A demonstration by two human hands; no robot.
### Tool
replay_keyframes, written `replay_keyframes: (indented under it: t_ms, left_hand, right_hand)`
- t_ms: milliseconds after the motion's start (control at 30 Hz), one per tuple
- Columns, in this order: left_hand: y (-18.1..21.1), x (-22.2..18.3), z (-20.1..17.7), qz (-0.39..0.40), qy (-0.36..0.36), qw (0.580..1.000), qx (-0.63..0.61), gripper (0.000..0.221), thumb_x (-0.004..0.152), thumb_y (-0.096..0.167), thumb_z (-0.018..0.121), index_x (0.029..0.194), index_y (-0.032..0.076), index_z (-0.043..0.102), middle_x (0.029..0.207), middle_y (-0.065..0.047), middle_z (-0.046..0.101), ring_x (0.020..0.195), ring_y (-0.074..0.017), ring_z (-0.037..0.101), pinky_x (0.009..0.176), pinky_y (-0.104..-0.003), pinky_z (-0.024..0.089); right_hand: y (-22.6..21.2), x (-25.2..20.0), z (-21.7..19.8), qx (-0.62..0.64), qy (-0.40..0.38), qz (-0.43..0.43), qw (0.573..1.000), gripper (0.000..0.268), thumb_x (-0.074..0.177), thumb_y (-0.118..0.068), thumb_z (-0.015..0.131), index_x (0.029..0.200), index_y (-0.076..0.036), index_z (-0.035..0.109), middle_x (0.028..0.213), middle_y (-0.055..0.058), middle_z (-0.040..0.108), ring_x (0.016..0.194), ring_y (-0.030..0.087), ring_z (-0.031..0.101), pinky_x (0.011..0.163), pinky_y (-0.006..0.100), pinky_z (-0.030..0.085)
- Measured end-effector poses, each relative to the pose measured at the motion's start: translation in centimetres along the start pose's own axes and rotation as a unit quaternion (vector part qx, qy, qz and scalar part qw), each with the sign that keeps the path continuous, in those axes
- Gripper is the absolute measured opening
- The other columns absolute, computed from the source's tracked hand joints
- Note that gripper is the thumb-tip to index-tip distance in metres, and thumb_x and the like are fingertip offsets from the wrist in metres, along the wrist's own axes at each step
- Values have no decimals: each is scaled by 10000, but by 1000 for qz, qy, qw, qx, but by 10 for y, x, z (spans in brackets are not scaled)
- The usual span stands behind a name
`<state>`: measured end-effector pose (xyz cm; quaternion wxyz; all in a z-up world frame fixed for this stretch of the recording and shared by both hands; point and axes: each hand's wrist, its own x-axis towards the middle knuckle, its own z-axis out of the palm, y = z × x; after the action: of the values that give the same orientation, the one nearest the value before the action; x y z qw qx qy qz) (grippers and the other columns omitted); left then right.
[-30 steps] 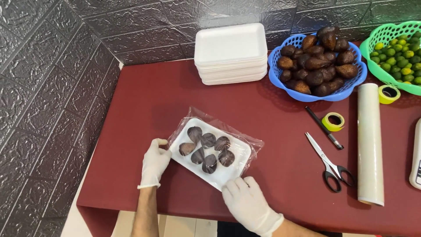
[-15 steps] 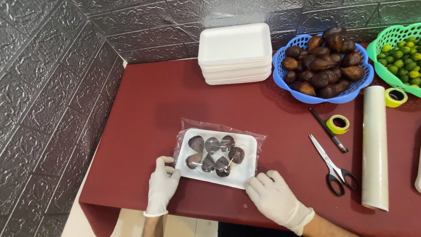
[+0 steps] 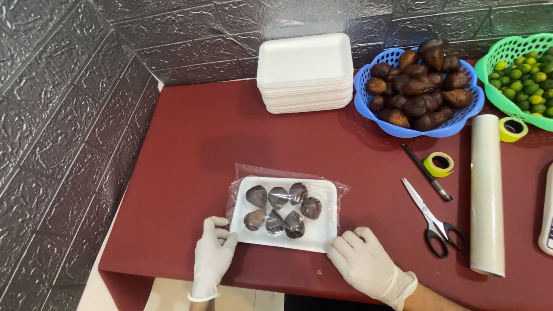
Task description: Wrapping a tray of snake fruit with plastic wrap and applying a handwritten label.
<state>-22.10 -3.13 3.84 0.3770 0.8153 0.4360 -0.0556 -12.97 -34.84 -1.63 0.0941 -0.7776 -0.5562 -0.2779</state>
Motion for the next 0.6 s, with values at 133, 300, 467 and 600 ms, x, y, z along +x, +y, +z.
replay_keyframes:
  t_ms: [133, 300, 467, 600]
  left_hand:
    - [-2, 5, -4, 5, -12, 1000, 28, 377, 877, 229, 641, 1243, 248, 553, 871, 83, 802, 844, -164, 712, 870, -341, 508]
    - [13, 6, -35, -12, 29, 996, 85, 223, 892, 423, 599, 1014, 304, 744, 886, 43, 842, 897, -156, 743, 920, -290, 497]
    - [49, 53, -45, 154, 76, 985, -7, 277, 957, 239, 601, 1166, 174, 771, 1142, -74, 774, 1142, -272, 682, 1016, -416, 498]
    - [61, 128, -26, 300, 21, 951, 77, 364, 992, 236, 632, 1346, 261, 710, 1325, -78, 673, 1326, -354, 561, 1147, -494, 450]
  right_hand:
    - [2, -3, 0, 6, -4, 2, 1000, 181, 893, 27, 530, 976, -77, 652, 775, 36, 508, 636, 250, 438, 644, 398, 398]
    - [42, 11, -22, 211, -52, 277, 936, 188, 980, -277, 531, 853, -197, 645, 722, 39, 576, 672, 329, 537, 622, 499, 396]
    - [106, 31, 8, 173, -224, 495, 822, 235, 964, -342, 607, 1128, -263, 755, 1015, -43, 719, 988, 194, 699, 856, 379, 536]
    - [107, 60, -2, 212, -279, 545, 762, 256, 981, -327, 666, 1211, -245, 743, 1050, -8, 698, 1058, 187, 710, 879, 360, 557]
